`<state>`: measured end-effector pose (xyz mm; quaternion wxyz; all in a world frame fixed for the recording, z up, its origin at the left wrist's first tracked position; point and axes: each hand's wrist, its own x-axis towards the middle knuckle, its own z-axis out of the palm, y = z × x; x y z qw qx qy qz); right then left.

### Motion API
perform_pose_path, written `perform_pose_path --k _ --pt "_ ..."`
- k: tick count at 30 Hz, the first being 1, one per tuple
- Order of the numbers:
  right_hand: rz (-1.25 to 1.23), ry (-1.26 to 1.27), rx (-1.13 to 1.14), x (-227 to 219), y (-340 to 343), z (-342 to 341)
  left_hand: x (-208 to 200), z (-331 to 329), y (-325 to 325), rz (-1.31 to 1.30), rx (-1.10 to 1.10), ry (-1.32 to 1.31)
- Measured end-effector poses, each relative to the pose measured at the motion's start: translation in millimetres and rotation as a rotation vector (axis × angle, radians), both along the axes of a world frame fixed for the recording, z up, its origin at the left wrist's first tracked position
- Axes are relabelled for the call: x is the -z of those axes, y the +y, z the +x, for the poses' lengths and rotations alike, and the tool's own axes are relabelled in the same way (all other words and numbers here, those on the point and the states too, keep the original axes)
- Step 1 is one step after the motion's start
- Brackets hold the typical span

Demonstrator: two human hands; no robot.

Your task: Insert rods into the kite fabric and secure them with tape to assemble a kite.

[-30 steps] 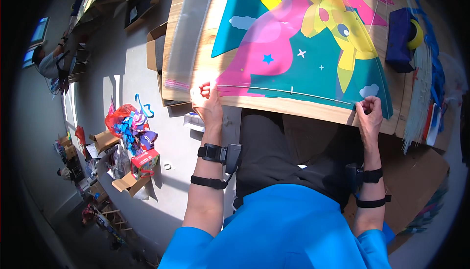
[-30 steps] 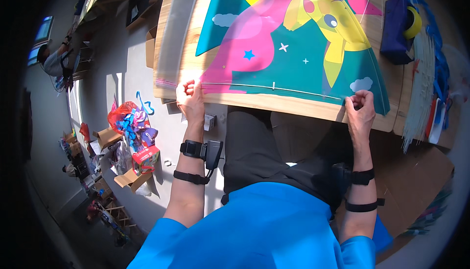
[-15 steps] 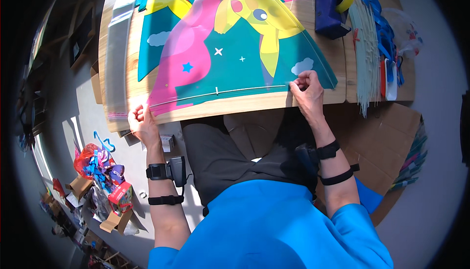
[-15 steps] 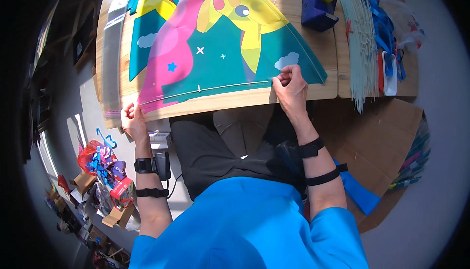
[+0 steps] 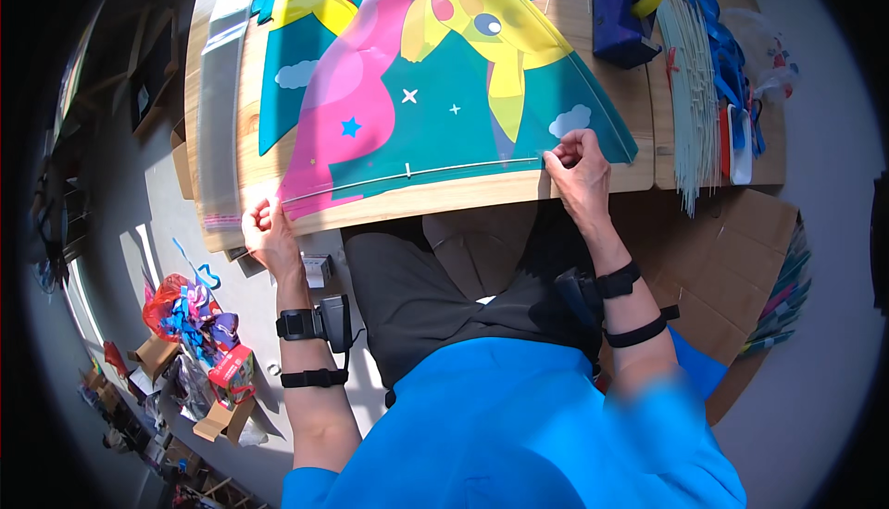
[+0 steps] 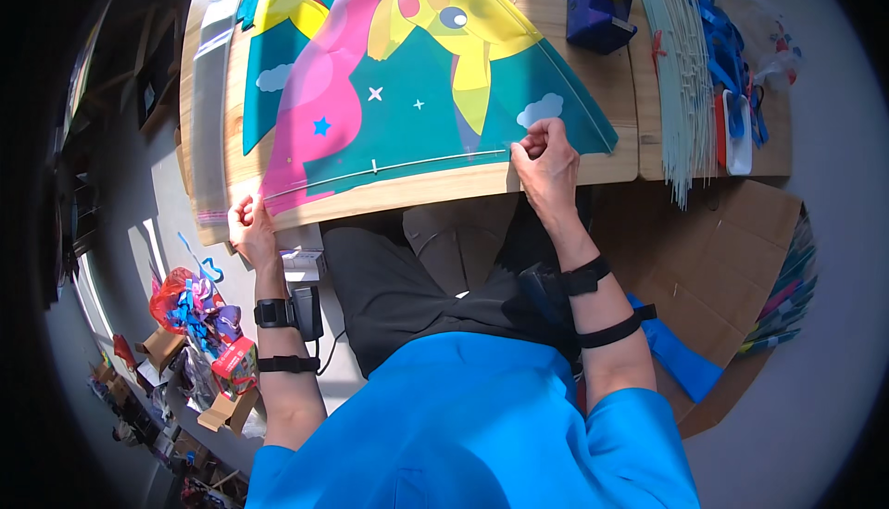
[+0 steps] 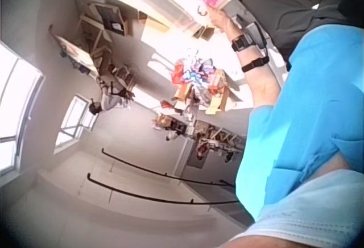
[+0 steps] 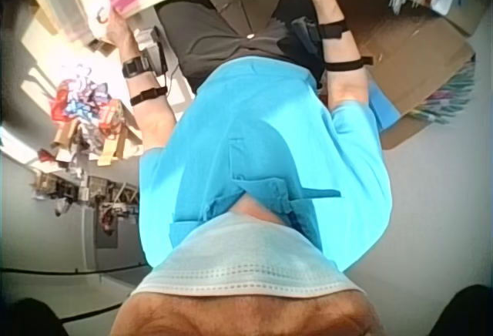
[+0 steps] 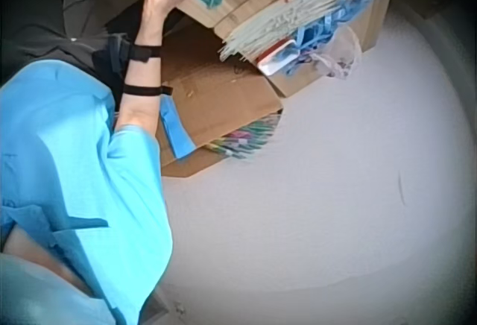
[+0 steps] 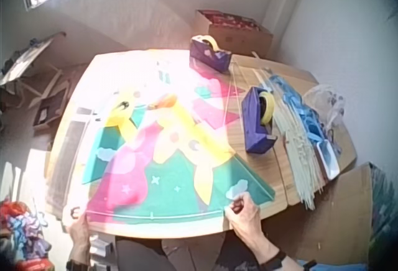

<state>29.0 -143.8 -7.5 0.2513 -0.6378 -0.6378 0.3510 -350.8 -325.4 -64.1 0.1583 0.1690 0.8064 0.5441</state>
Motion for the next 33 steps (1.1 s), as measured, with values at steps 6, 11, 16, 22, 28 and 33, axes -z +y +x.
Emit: perform_pose_path --k 6,11,16,22,28,33 --pt "0.071 -0.076 0.001 0 1 4 -1 -1 -1 0.019 -0.001 -0.034" --pt "0.076 0.004 0.045 6 0 9 -5 -1 0 0.012 -0.005 -0.078" --pt "0.452 -0.226 -0.11 -14 -20 -10 -19 7 -5 -0.17 0.0 0.342" --pt "0.559 -0.343 -0.649 -5 -64 -83 -59 65 8 -0.448 0.637 0.801" --pt "0.578 -0.434 -0.864 13 -74 -125 -39 81 12 -0.569 1.0 0.97" --pt "0.544 -0.467 -0.831 25 -75 -117 -36 82 12 -0.555 1.013 0.936"
